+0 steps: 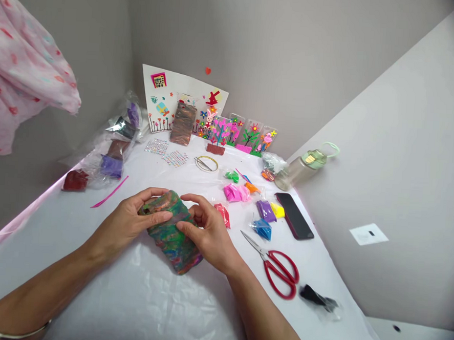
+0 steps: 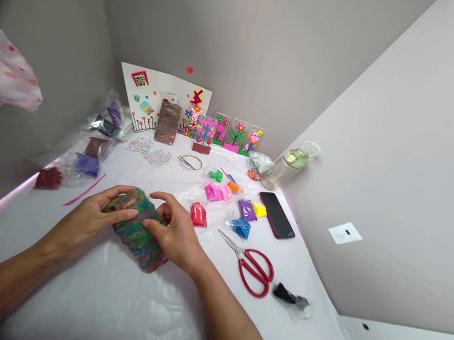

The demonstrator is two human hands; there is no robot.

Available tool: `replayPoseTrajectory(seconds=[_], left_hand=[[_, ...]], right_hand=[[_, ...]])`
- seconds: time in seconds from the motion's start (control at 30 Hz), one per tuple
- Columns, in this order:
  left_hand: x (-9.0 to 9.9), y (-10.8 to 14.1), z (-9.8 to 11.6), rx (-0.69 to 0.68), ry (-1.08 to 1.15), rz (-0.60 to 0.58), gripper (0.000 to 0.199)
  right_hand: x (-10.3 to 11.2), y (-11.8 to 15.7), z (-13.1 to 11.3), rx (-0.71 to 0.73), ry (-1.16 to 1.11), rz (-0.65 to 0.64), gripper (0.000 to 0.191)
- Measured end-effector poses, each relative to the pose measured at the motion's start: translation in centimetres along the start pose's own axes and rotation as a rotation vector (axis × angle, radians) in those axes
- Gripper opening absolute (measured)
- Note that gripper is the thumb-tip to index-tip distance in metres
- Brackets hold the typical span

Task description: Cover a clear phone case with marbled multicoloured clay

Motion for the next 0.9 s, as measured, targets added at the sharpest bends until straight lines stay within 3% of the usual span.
replayPoseTrajectory(seconds=[0.1,0.27,0.37,0.47,0.53,0.9], left_hand=[[-0.3,-0.2,-0.2,0.031,-0.046,-0.078,0.053],[0.7,-0.1,0.0,0.009,-0.067,0.03,0.052],[0.1,0.1,0.0,0.009,0.131,0.033,0.056],[-1.5,0.4,0.3,0.008,0.341,-0.077,0.056],[-2.4,0.6,0.2,0.018,0.366,-0.133,0.059],[-1.2,0.2,-0.8,-0.05,0.268,0.015,0.059]], right_hand=[[0.0,0.0,0.2,-0.023,-0.015,-0.025,0.044],[-0.4,0.1,0.4,-0.059,0.012,-0.085,0.049],[0.3,-0.1,-0.1,-0.033,-0.03,-0.007,0.042],[1.2,-0.3,0.0,-0.038,-0.196,0.107,0.043],[1.5,-0.5,0.3,-0.049,-0.266,0.153,0.046],[0.3,-0.6,0.7,-0.018,-0.276,0.125,0.044]])
Point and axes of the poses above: each hand's wrist, its own y-axis away from the middle knuckle, its own x-axis out of the back of the hand, z = x × y, the point moved 9 cm from there along -y, towards the middle knuckle, and after that the axes turned 1 degree about -x, right-handed, at the moved point
